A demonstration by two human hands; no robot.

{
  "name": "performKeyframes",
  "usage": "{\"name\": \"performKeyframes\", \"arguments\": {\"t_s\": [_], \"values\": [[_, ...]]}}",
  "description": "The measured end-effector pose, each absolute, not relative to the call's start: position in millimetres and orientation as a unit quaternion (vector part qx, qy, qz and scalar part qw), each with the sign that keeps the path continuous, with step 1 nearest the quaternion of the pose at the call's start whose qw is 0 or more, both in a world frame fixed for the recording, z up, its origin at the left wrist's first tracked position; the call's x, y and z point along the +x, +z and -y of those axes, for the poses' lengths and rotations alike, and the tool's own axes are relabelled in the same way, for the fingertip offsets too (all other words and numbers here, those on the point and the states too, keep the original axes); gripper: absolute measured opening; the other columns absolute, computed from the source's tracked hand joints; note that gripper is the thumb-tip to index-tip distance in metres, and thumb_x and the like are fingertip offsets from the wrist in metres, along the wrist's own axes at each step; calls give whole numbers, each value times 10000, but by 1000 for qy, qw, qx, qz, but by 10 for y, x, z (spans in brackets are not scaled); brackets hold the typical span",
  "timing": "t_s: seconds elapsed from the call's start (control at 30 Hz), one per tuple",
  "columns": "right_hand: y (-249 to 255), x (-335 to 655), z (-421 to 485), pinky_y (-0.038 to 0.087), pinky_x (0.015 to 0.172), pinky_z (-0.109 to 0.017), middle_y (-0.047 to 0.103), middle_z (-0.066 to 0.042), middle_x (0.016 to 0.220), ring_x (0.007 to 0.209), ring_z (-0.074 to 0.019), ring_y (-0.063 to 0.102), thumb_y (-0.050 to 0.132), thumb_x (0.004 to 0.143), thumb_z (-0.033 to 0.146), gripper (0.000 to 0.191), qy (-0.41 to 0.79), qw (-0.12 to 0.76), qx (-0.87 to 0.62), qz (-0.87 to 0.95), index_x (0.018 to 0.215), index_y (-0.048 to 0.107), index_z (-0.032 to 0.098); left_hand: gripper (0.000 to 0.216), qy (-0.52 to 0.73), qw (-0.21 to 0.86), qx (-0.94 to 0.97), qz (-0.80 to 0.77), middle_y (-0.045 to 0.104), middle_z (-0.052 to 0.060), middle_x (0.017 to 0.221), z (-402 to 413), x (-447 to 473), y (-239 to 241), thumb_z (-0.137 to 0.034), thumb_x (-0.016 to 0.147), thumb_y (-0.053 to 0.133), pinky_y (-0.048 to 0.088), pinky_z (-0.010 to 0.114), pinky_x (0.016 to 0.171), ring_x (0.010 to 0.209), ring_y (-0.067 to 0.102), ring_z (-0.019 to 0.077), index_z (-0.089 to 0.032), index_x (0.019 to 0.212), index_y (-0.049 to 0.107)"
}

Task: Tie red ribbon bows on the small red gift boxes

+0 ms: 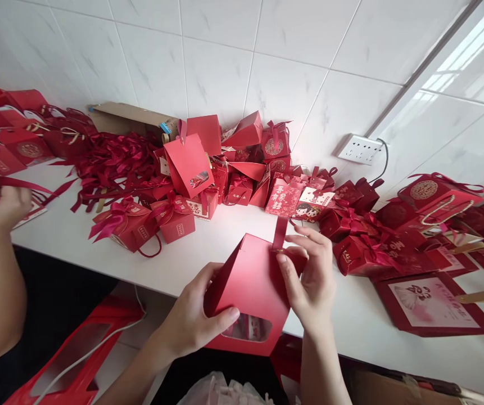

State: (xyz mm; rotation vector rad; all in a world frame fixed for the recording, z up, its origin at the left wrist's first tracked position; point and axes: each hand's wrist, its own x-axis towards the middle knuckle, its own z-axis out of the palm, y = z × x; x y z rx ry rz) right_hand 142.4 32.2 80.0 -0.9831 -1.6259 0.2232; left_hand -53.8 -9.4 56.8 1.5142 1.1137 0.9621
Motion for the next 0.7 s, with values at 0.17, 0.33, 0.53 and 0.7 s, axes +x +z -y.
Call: {"name": "performKeyframes", "arguments": {"t_s": [0.17, 0.33, 0.53, 0.7], "values": [[834, 1442, -278, 535, 702, -289, 613, -46, 984, 852, -169, 619, 593, 864, 288, 154, 216, 580, -475, 625, 1014, 607, 257, 428, 395, 513, 625, -436, 615, 74, 1069, 94, -544, 564, -334, 770, 600, 506, 326, 807, 933, 601, 220, -195, 1154, 473], [909, 1400, -217, 464, 534, -206, 655, 3, 696, 608, -123, 595, 586, 864, 348, 185, 291, 503, -505, 638, 750, 648, 216, 461, 352, 504, 665, -423, 591, 78, 1171, 40, -578, 638, -371, 774, 614, 483, 334, 877, 1018, 580, 233, -215, 1188, 485], [886, 1248, -196, 446, 570, -207, 657, 4, 729, 638, -122, 589, 554, 879, 317, 169, 347, 444, -465, 683, 795, 640, 199, 434, 480, 399, 641, -447, 663, 36, 993, -188, -477, 849, -319, 833, 598, 479, 283, 857, 938, 634, 169, -224, 1207, 398], [834, 1216, -165, 462, 609, -220, 631, -5, 810, 714, -131, 596, 508, 908, 292, 112, 342, 446, -443, 699, 896, 582, 209, 169, 504, 365, 642, -447, 619, -32, 711, -313, -389, 884, -302, 844, 595, 492, 217, 683, 703, 636, 116, -205, 937, 492]]}}
